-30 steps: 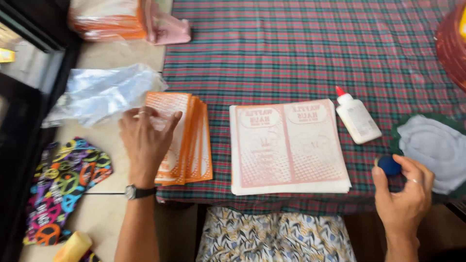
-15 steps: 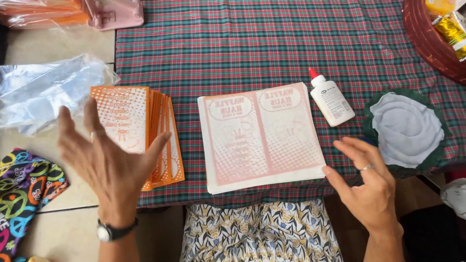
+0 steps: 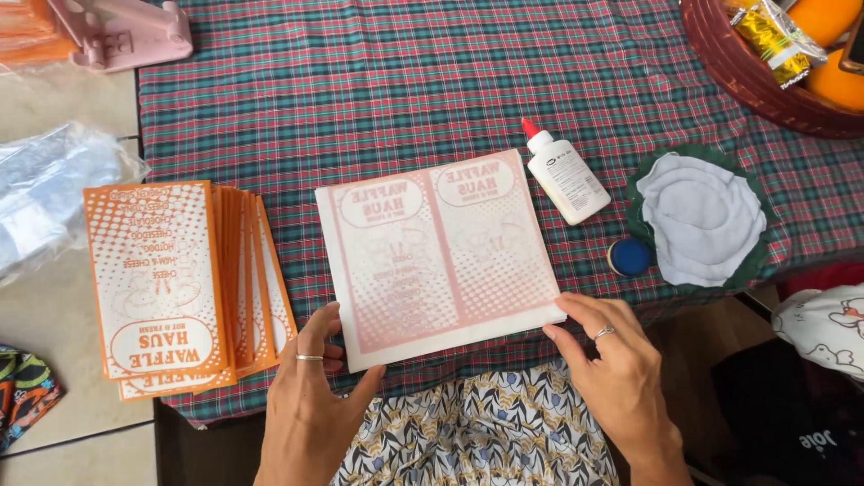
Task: Folding and pressing paper sheets to assemble bags
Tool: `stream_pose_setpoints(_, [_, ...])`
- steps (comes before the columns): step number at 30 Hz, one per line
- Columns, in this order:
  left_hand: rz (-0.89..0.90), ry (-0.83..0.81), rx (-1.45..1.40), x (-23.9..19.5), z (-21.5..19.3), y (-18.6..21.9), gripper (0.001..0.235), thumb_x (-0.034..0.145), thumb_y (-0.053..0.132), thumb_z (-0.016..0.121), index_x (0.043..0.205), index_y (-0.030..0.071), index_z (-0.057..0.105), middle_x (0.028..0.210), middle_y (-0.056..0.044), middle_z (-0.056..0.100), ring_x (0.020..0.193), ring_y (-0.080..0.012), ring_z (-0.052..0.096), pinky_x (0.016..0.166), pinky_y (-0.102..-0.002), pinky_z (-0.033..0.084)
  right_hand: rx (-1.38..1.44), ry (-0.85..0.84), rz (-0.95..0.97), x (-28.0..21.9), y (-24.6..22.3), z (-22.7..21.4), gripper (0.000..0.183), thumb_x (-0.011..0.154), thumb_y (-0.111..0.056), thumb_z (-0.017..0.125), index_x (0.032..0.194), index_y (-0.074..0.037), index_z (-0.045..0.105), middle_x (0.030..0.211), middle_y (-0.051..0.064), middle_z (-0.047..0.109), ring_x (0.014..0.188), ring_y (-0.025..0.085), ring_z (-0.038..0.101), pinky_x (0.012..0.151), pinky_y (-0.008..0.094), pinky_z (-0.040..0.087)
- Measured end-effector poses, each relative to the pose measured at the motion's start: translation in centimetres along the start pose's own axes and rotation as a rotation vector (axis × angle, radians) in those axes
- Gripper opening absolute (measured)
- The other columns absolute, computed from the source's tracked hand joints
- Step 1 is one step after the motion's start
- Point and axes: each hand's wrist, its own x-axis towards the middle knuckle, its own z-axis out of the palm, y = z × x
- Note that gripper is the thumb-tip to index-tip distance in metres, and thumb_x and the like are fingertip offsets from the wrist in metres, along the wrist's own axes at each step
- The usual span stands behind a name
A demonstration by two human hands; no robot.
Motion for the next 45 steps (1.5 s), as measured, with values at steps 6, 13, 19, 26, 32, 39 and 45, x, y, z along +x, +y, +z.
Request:
stream_pose_setpoints(6, [-0.048, -0.02, 0.017, -0.1, 0.1, -0.2, 0.094, 0.074, 0.031, 0.09, 0.151, 0.028, 0.037, 0.132, 0.004, 0.064, 0.096, -0.0151, 0.069, 0.079, -0.047, 0.058, 0.04, -0.049, 0.098, 0.2, 0.6, -0.3, 0.048, 0.077, -0.015, 0.089, 0.12, -0.007, 0.068, 0.114, 0.009, 0.073, 0.085, 0.019, 0.07, 0.083, 0.033, 0.059])
stream_pose_setpoints(13, [0.021, 0.017, 0.01, 0.0, 0.8, -0.9, 0.092, 0.077, 0.029, 0.087, 0.154, 0.021, 0.036, 0.126, -0.002, 0.065, 0.093, -0.019, 0.066, 0.079, -0.047, 0.058, 0.044, -0.12, 0.16, 1.0, 0.7, 0.0, 0.05, 0.075, -0.012, 0.089, 0.12, -0.006, 0.07, 0.102, 0.007, 0.074, 0.083, 0.015, 0.07, 0.081, 0.032, 0.06])
stream_pose_setpoints(19, [0.078, 0.058, -0.031, -0.2, 0.8, -1.0, 0.092, 0.077, 0.028, 0.088, 0.154, 0.019, 0.039, 0.127, -0.006, 0.064, 0.093, -0.0181, 0.069, 0.078, -0.044, 0.06, 0.049, -0.153, 0.181, 0.8, 0.5, -0.1, 0.055, 0.074, -0.013, 0.089, 0.124, -0.006, 0.069, 0.11, 0.008, 0.074, 0.088, 0.015, 0.071, 0.082, 0.031, 0.061])
stream_pose_setpoints(26, [0.288, 0.182, -0.001, -0.5, 1.5, -1.9, 0.062, 0.079, 0.026, 0.087, 0.134, 0.016, 0.06, 0.134, -0.011, 0.063, 0.109, -0.0272, 0.067, 0.084, -0.047, 0.061, 0.046, -0.061, 0.094, 0.6, 0.1, 0.2, 0.04, 0.078, -0.007, 0.087, 0.115, -0.003, 0.073, 0.113, 0.011, 0.074, 0.083, 0.017, 0.069, 0.08, 0.029, 0.061])
stream_pose_setpoints(32, [0.395, 0.227, -0.003, -0.6, 1.1, -1.5, 0.058, 0.083, 0.027, 0.086, 0.131, 0.011, 0.06, 0.133, -0.016, 0.063, 0.118, -0.0338, 0.064, 0.087, -0.053, 0.058, 0.041, -0.033, 0.048, 0.7, 0.0, 0.1, 0.037, 0.076, -0.006, 0.088, 0.11, 0.0, 0.074, 0.108, 0.013, 0.076, 0.086, 0.019, 0.071, 0.085, 0.03, 0.06])
stream_pose_setpoints(39, [0.498, 0.331, 0.028, -0.7, 2.2, -2.5, 0.055, 0.083, 0.026, 0.088, 0.128, 0.009, 0.062, 0.134, -0.017, 0.067, 0.124, -0.0328, 0.066, 0.108, -0.059, 0.049, 0.051, -0.011, 0.064, 0.7, 0.1, 0.2, 0.034, 0.075, -0.006, 0.09, 0.105, 0.0, 0.076, 0.107, 0.013, 0.077, 0.084, 0.018, 0.073, 0.082, 0.029, 0.061])
stream_pose_setpoints(45, [0.538, 0.323, 0.009, -0.7, 2.0, -2.3, 0.051, 0.086, 0.023, 0.085, 0.129, 0.007, 0.061, 0.134, -0.02, 0.065, 0.121, -0.0365, 0.066, 0.103, -0.057, 0.051, 0.058, -0.004, 0.063, 1.0, -0.3, 0.0, 0.032, 0.075, -0.004, 0.09, 0.104, 0.0, 0.076, 0.107, 0.013, 0.077, 0.083, 0.017, 0.072, 0.082, 0.028, 0.06])
